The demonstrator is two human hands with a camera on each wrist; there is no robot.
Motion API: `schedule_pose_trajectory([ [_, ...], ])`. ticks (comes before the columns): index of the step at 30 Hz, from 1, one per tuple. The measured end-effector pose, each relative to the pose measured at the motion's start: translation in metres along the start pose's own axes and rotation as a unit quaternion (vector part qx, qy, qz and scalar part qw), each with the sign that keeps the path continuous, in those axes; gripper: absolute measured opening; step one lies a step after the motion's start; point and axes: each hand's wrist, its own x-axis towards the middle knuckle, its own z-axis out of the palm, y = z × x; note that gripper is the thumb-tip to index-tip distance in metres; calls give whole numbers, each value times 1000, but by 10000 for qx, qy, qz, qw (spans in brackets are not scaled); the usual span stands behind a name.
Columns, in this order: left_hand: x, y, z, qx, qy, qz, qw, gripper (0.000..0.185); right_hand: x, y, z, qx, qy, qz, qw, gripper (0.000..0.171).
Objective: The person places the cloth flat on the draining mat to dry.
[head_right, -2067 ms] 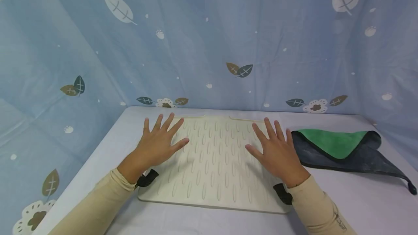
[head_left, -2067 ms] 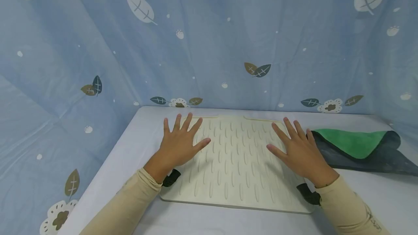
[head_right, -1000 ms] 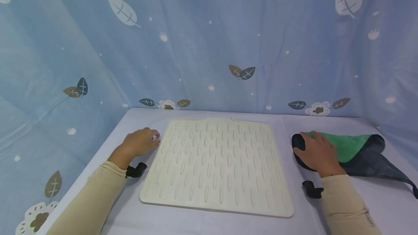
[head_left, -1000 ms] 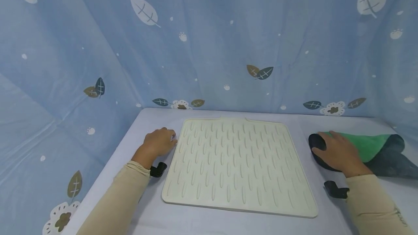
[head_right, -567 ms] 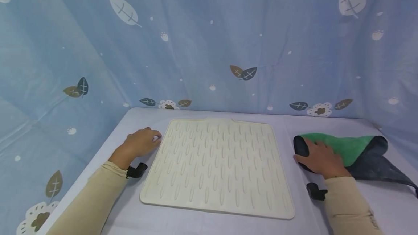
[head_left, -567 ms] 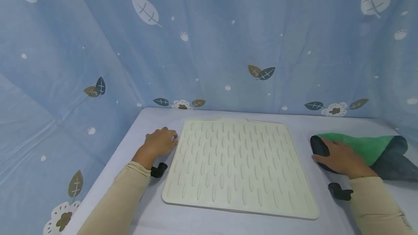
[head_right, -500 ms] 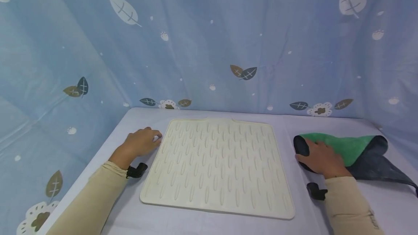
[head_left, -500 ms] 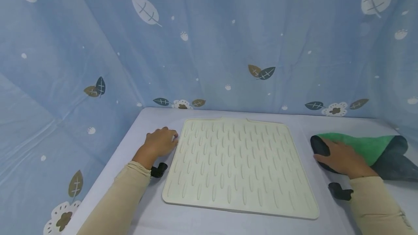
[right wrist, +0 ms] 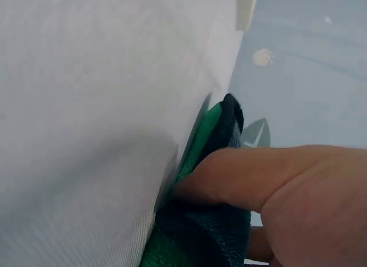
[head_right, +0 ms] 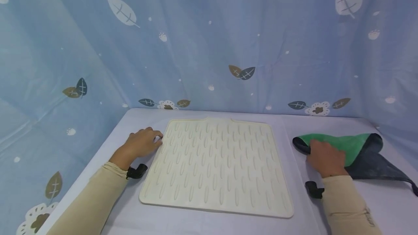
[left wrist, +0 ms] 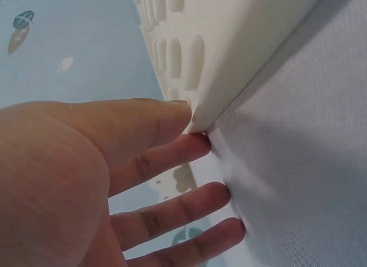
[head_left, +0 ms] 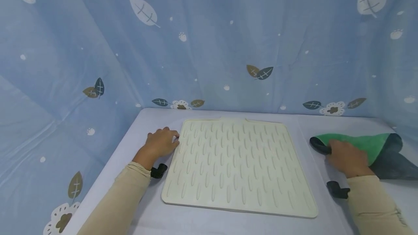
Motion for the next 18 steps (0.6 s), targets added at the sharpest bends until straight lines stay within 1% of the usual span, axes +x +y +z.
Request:
schedule_pose_trajectory([
  [4,-1,0,0,-20,33,26,10000,35,0,-2,0,60,-22,52,10000,33],
  [11,-1,-1,3,-62,40,-31,10000,34,-1,0,3,129,447,137,9988,42],
  [13,-1,-1,4,-89,18,-36,10000,34,-1,1,2,169,411,168,9989,47],
  [15,-1,-1,4,-100,8,-48,9999,34,-2,2,1,231,287,183,9992,54],
  [18,-1,0,4,-124,20,-71,9999,35,-2,5,-1,299,55,184,9994,50],
])
